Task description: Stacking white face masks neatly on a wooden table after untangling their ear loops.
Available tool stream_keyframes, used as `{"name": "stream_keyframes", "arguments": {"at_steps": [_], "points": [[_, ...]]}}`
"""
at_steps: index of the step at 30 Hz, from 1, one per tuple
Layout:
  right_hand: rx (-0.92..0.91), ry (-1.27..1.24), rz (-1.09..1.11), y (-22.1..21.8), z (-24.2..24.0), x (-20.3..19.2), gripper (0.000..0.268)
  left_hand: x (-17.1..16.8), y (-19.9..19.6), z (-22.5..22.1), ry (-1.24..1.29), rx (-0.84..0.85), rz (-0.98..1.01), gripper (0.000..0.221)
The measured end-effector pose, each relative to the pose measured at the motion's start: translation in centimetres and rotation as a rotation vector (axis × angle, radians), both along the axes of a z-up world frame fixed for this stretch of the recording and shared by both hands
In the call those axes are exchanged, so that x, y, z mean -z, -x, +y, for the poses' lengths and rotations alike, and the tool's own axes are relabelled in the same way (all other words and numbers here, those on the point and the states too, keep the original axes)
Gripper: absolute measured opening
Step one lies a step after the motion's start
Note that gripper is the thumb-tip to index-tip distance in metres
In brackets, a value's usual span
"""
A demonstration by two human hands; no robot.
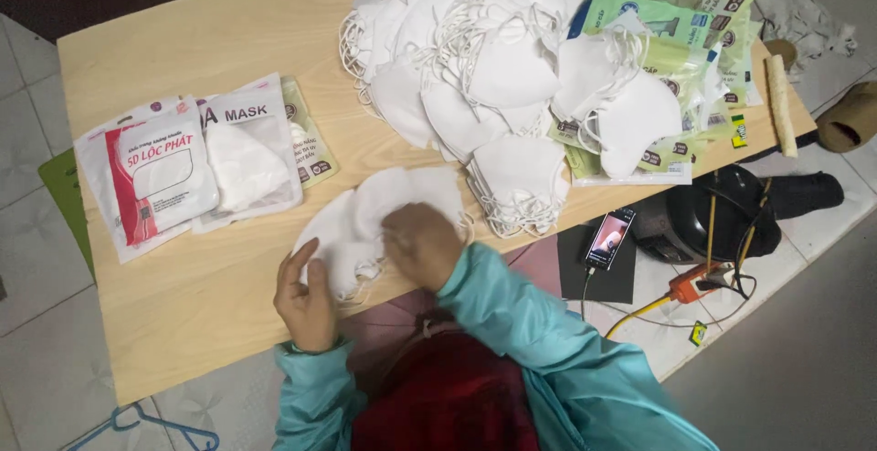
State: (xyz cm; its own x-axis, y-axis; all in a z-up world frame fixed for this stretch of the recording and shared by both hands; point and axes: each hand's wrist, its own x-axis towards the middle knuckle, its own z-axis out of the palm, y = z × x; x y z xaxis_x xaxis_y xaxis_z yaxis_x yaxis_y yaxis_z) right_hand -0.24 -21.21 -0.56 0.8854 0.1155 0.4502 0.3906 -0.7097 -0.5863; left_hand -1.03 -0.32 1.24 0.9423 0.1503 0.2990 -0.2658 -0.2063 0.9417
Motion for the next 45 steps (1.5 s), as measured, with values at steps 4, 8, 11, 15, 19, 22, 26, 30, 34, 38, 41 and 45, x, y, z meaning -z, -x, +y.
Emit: {"name": "stream_keyframes", "arguments": {"at_steps": [4,8,11,15,19,22,26,30,34,38,41,45], "points": [[-0.146,-0.098,-0.037,0.8,3.5,0.3,0.023,1.5,0.3,-0.8,0.026,0.068,-0.02,0.029],[-0.144,-0.101,-0.033,0.8,3.2,2.4,0.025,1.2,0.2,-0.8,0.028,-0.166,0.114,0.009],[0.023,0.059,-0.022,0.5,0.4,3.7,0.038,0.3,-0.4,-0.1,0.156,-0.322,0.217,0.005],[0.205,0.389,0.232,1.1,-2.1,5.0,0.102,0.3,-0.8,1.0,0.231,-0.366,0.218,0.014],[0.292,0.513,0.268,0.1,-1.8,8.4,0.092,0.4,-0.8,0.2,0.332,-0.315,0.218,0.013],[0.204,0.472,0.499,-0.8,-2.0,10.0,0.058,-0.4,-0.6,-0.6,0.377,-0.265,0.23,0.019],[0.246,0.446,0.052,-1.4,-3.7,12.1,0.057,-0.2,-0.7,-1.6,0.456,-0.232,0.231,0.02],[0.19,0.013,0.122,0.2,-5.7,6.6,0.075,-1.3,-0.1,-3.0,0.491,-0.163,0.296,0.024],[0.257,-0.037,-0.111,1.8,-9.4,0.7,0.075,0.4,-0.2,-3.7,0.454,-0.152,0.284,0.015],[0.418,0.218,-0.331,1.5,-14.2,-1.2,0.041,1.0,-0.1,-3.8,0.468,-0.152,0.307,0.016],[0.522,0.391,-0.171,0.9,-16.3,0.6,0.056,1.5,-0.2,-3.1,0.492,-0.18,0.294,0.013],[0.514,0.489,0.142,1.9,-14.8,-0.7,0.08,1.4,-0.3,-2.3,0.43,-0.186,0.196,0.033]]}}
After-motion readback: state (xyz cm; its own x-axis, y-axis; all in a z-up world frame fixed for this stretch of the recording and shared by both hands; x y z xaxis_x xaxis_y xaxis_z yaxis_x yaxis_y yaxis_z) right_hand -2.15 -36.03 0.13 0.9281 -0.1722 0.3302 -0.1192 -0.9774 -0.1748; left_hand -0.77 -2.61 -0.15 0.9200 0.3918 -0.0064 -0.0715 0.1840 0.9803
